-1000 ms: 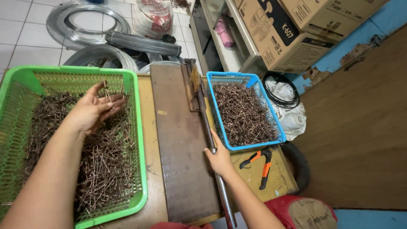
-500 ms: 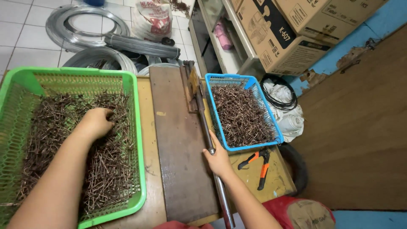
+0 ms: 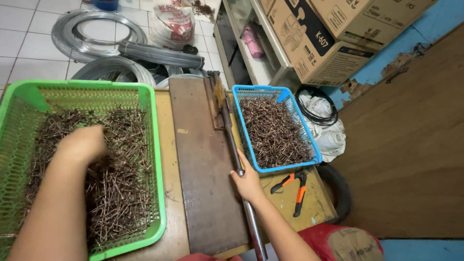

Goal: Using a manual bending jig to shape thin metal rods and sorting them into baskets.

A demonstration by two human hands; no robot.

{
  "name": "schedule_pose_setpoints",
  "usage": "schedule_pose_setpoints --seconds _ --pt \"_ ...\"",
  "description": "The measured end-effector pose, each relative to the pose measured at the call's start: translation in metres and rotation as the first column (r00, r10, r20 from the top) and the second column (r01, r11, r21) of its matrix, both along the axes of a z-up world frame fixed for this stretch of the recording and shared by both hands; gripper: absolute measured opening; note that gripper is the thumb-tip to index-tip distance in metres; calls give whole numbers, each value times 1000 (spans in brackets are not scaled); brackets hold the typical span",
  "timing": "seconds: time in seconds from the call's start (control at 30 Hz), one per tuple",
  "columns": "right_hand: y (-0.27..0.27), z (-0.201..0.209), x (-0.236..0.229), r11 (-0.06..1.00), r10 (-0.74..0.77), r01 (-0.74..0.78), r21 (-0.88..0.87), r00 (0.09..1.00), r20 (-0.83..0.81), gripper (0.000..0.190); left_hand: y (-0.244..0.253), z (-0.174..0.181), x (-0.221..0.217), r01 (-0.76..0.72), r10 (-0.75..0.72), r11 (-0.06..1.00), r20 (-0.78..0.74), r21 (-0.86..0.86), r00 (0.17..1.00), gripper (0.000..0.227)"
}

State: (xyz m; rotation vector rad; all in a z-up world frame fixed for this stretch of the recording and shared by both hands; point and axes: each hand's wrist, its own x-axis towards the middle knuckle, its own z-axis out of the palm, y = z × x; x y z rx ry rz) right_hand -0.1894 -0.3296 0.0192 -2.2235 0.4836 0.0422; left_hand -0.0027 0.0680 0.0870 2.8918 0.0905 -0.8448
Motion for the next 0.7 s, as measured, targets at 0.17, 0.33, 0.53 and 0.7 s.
schedule_pose_setpoints --seconds 0.17,0.33,0.53,0.7 --pt "0 0 0 1000 -15 15 -16 999 -40 81 26 22 -6 -156 228 947 243 -282 943 35" --pt "-1 -3 2 999 -11 10 -35 999 -45 81 29 12 1 -185 633 286 41 -940 773 34" --pt "4 3 1 1000 3 -3 20 1000 13 79 8 20 -4 -205 420 -171 -260 -964 870 62" --pt "3 3 0 1000 -26 27 12 999 -39 79 -8 19 -6 -253 316 -183 -300 -950 900 88"
